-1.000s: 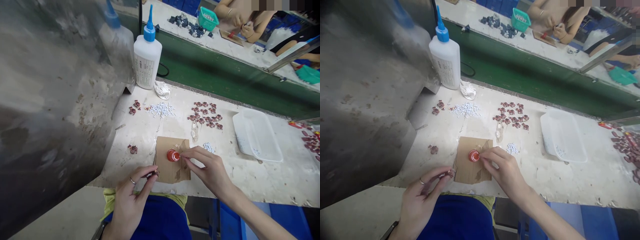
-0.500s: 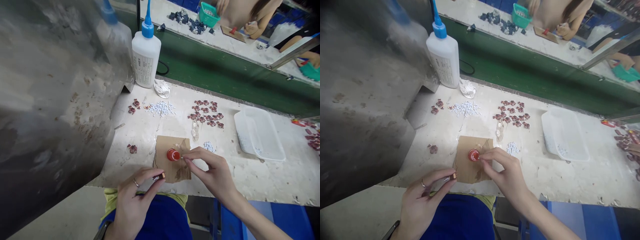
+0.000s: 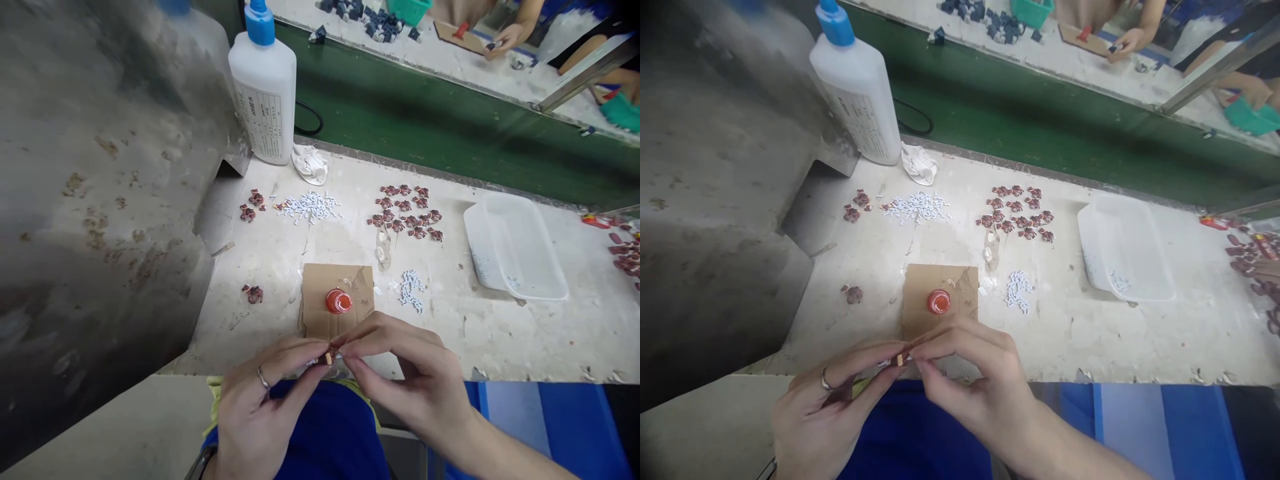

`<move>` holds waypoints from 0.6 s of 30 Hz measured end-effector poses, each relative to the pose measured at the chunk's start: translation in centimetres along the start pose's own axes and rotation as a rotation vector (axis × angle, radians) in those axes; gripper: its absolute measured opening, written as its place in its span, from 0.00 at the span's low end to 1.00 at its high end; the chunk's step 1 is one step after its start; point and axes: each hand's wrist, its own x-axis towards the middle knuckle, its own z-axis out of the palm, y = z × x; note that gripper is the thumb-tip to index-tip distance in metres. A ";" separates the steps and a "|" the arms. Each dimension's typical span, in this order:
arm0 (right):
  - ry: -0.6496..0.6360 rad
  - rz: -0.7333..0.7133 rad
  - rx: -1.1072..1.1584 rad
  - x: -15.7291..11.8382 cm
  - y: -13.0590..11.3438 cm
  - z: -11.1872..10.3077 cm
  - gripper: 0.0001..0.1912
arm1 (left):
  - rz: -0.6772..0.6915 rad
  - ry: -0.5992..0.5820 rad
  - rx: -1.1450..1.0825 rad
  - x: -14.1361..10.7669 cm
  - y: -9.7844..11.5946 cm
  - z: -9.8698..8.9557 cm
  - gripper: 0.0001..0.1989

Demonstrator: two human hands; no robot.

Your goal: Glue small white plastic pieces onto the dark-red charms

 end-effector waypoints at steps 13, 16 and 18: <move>-0.087 -0.364 -0.519 -0.8 0.0 -0.3 0.14 | 0.161 -0.004 0.016 0.6 0.4 -0.6 0.10; -0.091 -0.419 -0.559 -0.9 0.0 -0.3 0.18 | 0.135 0.004 0.007 0.7 0.5 -0.4 0.10; -0.091 -0.400 -0.539 -0.8 0.0 -0.4 0.19 | 0.110 0.010 0.000 0.6 0.5 -0.3 0.11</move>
